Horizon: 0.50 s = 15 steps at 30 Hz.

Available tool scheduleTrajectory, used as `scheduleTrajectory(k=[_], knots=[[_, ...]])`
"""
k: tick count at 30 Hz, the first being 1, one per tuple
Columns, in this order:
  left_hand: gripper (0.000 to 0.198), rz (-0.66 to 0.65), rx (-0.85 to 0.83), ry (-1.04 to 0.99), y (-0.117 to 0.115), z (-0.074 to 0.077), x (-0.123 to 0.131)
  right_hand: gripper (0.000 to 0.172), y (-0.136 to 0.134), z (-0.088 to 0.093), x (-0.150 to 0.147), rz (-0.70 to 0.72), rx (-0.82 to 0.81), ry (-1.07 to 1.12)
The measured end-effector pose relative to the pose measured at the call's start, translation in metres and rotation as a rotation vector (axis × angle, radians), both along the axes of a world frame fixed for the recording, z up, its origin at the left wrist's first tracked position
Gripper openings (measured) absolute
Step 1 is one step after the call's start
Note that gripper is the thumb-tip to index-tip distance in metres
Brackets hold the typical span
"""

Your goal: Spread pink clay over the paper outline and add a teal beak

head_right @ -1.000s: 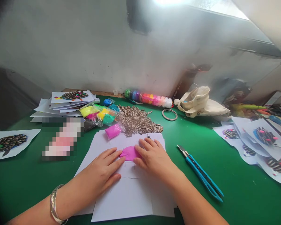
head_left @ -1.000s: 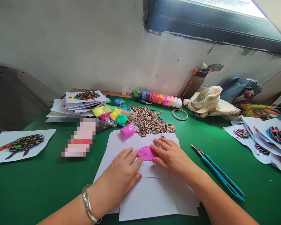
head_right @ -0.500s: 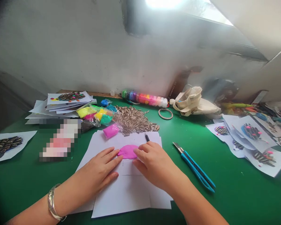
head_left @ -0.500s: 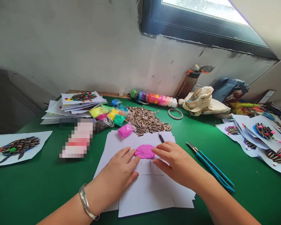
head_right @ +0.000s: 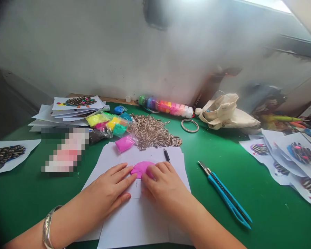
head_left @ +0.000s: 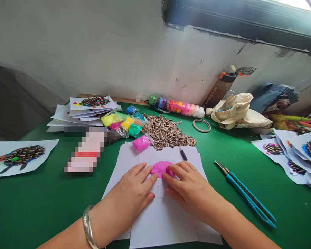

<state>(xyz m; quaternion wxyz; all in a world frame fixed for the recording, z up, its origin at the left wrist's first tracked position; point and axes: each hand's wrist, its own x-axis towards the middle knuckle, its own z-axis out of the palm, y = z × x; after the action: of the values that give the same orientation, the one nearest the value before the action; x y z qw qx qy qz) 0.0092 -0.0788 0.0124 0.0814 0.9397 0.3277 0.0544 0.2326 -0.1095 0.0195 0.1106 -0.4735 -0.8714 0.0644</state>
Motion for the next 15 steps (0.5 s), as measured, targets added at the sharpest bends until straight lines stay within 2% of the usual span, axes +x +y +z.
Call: scheduleTrajectory(k=[8, 15], knots=[[0.044, -0.021, 0.020, -0.009, 0.000, -0.002, 0.001, 0.029, -0.005, -0.004, 0.001, -0.003, 0.095, -0.132], [0.044, -0.040, 0.034, -0.024, 0.000, 0.001, 0.001, 0.032, -0.002, 0.004, 0.011, -0.004, 0.081, -0.081]])
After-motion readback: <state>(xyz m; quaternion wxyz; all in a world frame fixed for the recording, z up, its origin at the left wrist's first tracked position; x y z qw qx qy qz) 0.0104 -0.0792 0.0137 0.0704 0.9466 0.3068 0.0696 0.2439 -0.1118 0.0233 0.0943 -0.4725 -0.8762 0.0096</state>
